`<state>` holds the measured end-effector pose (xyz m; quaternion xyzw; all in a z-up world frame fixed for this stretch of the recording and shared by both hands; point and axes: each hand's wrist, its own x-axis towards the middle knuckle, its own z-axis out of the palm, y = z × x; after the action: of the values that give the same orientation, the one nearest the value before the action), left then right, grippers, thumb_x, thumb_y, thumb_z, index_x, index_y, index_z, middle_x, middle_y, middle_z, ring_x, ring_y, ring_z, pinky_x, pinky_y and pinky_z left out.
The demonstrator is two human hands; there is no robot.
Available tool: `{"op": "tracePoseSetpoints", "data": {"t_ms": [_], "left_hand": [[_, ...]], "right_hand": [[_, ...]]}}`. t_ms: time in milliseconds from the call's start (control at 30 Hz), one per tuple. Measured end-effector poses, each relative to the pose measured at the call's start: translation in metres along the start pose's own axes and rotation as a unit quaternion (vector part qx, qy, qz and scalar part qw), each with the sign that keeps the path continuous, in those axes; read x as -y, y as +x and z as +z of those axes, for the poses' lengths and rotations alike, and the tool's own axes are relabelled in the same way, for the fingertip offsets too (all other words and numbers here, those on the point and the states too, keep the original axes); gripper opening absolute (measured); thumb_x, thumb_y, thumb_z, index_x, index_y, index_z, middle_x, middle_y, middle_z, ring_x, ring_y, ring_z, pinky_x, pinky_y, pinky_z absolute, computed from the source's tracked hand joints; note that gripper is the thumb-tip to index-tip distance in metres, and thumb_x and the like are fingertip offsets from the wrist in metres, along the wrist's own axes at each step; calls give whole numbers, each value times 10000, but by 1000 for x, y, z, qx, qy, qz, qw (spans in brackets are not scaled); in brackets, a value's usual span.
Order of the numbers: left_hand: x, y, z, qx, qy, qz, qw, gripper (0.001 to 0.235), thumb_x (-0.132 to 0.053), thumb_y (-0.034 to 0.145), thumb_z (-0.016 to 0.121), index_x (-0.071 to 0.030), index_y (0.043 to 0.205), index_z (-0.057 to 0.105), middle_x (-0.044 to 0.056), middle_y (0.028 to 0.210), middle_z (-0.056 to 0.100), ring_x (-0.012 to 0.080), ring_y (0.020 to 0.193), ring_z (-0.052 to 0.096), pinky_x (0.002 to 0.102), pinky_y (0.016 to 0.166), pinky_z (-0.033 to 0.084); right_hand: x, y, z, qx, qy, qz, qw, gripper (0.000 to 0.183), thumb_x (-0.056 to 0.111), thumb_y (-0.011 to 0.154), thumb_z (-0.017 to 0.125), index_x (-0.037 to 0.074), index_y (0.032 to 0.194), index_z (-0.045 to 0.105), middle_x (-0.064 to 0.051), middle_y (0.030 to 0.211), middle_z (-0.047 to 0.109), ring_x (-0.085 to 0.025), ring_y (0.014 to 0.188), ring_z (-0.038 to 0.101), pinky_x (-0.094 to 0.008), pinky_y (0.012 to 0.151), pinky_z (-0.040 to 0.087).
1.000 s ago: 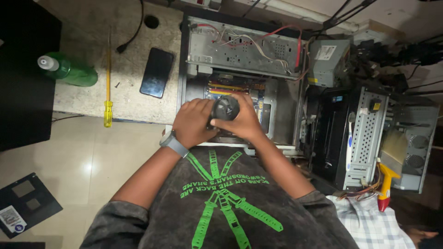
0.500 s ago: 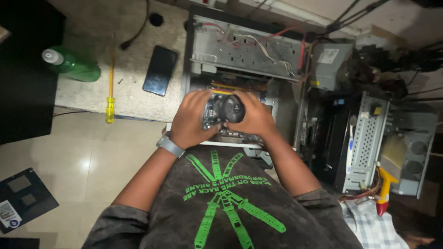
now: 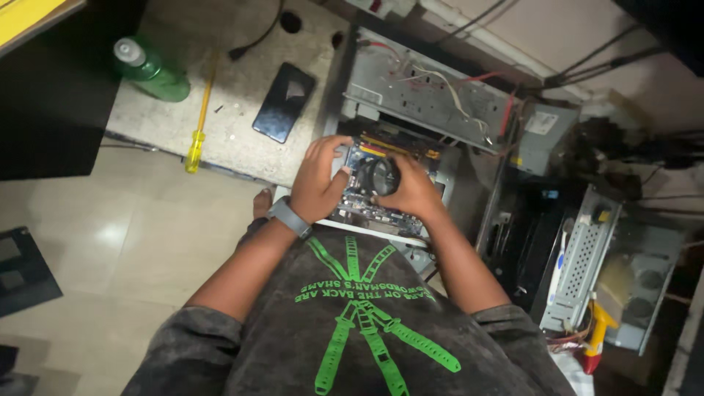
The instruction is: The person works inside an open desktop computer case, using a screwdriver to tighten screws on the motherboard and install a CPU fan. They then remove the power supply unit from the case and place it on the workbench.
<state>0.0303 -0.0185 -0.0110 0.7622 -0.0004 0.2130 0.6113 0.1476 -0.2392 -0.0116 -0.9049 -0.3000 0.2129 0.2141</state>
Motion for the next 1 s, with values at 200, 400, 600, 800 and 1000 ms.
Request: {"op": "tracePoseSetpoints", "data": {"t_ms": [200, 400, 600, 800, 1000], "left_hand": [[-3, 2, 1, -7, -5, 3, 1000, 446, 11, 908, 576, 19, 1349, 507, 222, 1348, 559, 399, 1275, 542, 424, 1069, 517], [-3, 1, 2, -15, -23, -19, 999, 444, 13, 896, 562, 17, 1338, 521, 221, 1359, 562, 386, 1268, 560, 424, 1067, 519], [-1, 2, 3, -12, -29, -16, 999, 457, 18, 886, 562, 7, 1341, 519, 210, 1371, 562, 380, 1279, 558, 420, 1075, 519], [-2, 2, 3, -16, -50, -22, 998, 474, 31, 884, 559, 5, 1355, 516, 206, 1381, 559, 380, 1297, 546, 414, 1072, 529], [0, 3, 4, -21, -52, -31, 998, 475, 30, 872, 566, 3, 1345, 523, 204, 1372, 564, 377, 1295, 548, 416, 1058, 533]], "right_hand": [[8, -1, -5, 2, -34, 2, 999, 1021, 343, 514, 957, 30, 1395, 547, -236, 1386, 588, -423, 1281, 564, -465, 1070, 450], [27, 3, -4, 22, -86, 34, 995, 1069, 326, 499, 953, 60, 1438, 517, -224, 1429, 553, -406, 1294, 542, -466, 1035, 460], [31, 5, -5, 10, -84, 6, 996, 1051, 296, 520, 931, 77, 1461, 519, -207, 1426, 587, -389, 1296, 580, -451, 1041, 491], [39, 7, -5, 50, -131, 68, 988, 1059, 321, 519, 942, 86, 1457, 510, -213, 1401, 578, -394, 1253, 589, -465, 1006, 494], [44, 10, -3, 45, -149, 54, 986, 1064, 314, 518, 936, 71, 1459, 504, -236, 1386, 581, -404, 1224, 608, -463, 988, 510]]}}
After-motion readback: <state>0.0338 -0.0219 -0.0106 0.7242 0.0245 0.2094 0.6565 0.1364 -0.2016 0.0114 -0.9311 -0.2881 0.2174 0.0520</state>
